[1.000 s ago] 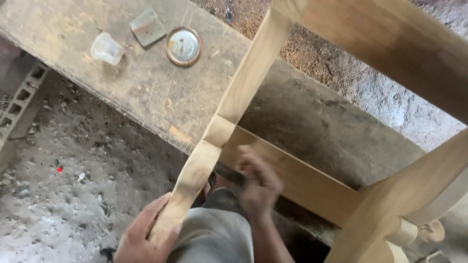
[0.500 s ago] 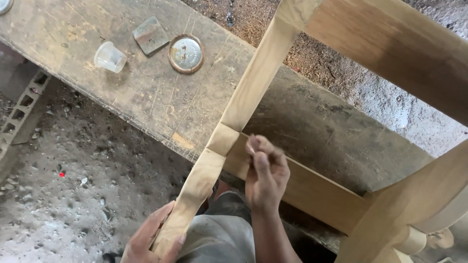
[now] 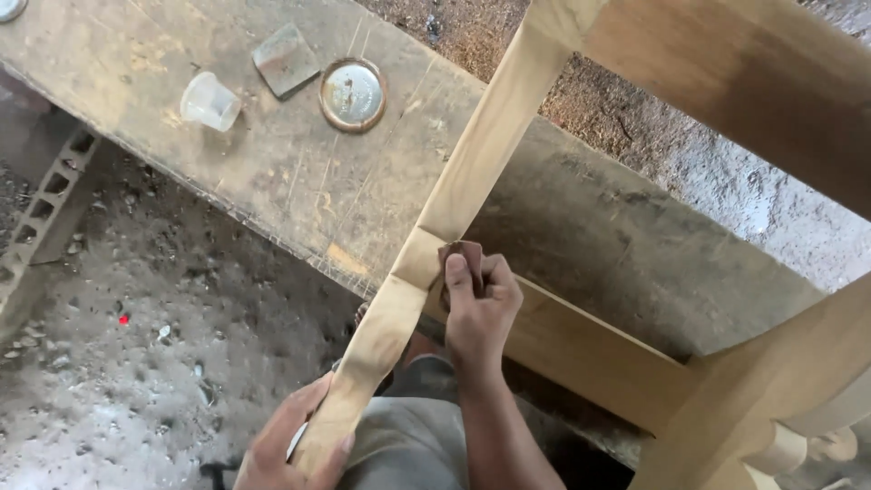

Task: Sanding the surfaces and edges of a wooden furniture frame using a piece of sandpaper.

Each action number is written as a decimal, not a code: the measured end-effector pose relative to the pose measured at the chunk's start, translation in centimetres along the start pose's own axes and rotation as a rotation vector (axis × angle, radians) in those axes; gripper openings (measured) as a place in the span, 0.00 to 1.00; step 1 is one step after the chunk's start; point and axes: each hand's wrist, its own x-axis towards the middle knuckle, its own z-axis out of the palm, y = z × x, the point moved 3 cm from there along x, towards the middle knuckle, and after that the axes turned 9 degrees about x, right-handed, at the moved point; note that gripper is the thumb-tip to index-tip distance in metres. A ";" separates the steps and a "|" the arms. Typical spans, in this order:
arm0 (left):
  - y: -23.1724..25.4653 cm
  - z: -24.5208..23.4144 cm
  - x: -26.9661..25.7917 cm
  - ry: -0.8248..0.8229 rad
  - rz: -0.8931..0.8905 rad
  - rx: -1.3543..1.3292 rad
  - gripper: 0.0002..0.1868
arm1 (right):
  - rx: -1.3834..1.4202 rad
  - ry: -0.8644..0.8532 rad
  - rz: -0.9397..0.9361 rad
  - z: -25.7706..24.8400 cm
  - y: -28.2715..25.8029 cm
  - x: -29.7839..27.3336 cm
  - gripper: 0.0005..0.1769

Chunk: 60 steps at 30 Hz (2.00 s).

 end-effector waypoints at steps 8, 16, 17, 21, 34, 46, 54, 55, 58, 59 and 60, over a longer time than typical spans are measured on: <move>-2.2 1.2 -0.1 0.107 0.359 -0.020 0.34 | 0.483 -0.136 0.178 0.2 0.0 -0.8 0.20; -1.9 1.1 -0.2 0.067 0.321 -0.042 0.35 | 0.431 -0.083 0.165 0.1 0.0 -0.7 0.22; -2.0 1.1 -0.1 0.069 0.332 -0.053 0.35 | 0.465 -0.092 0.206 -0.1 0.1 -1.2 0.22; -1.7 1.0 -0.3 0.086 0.314 -0.021 0.35 | 0.334 0.008 0.189 0.6 -0.6 -0.3 0.23; -2.3 1.4 0.2 0.099 0.313 -0.050 0.34 | 0.490 -0.011 0.121 -1.8 0.9 0.8 0.09; 2.0 1.1 -0.2 0.250 0.199 -0.167 0.32 | 0.343 0.047 0.086 0.5 1.2 0.7 0.16; -0.9 1.8 0.4 0.161 0.287 -0.076 0.37 | 0.537 -0.115 0.134 1.1 0.0 0.3 0.26; 1.0 1.0 0.1 0.225 0.210 -0.056 0.33 | 0.510 -0.051 0.150 1.1 0.4 0.8 0.27; 3.0 0.1 -0.3 0.266 0.127 -0.037 0.30 | 0.520 -0.065 0.178 0.9 0.2 0.2 0.29; 3.0 0.0 0.0 0.242 0.135 -0.039 0.31 | 0.560 -0.137 0.178 1.0 -0.2 -0.1 0.28; 1.7 0.1 0.5 0.244 0.143 -0.038 0.31 | 0.565 -0.135 0.171 1.0 0.1 0.1 0.28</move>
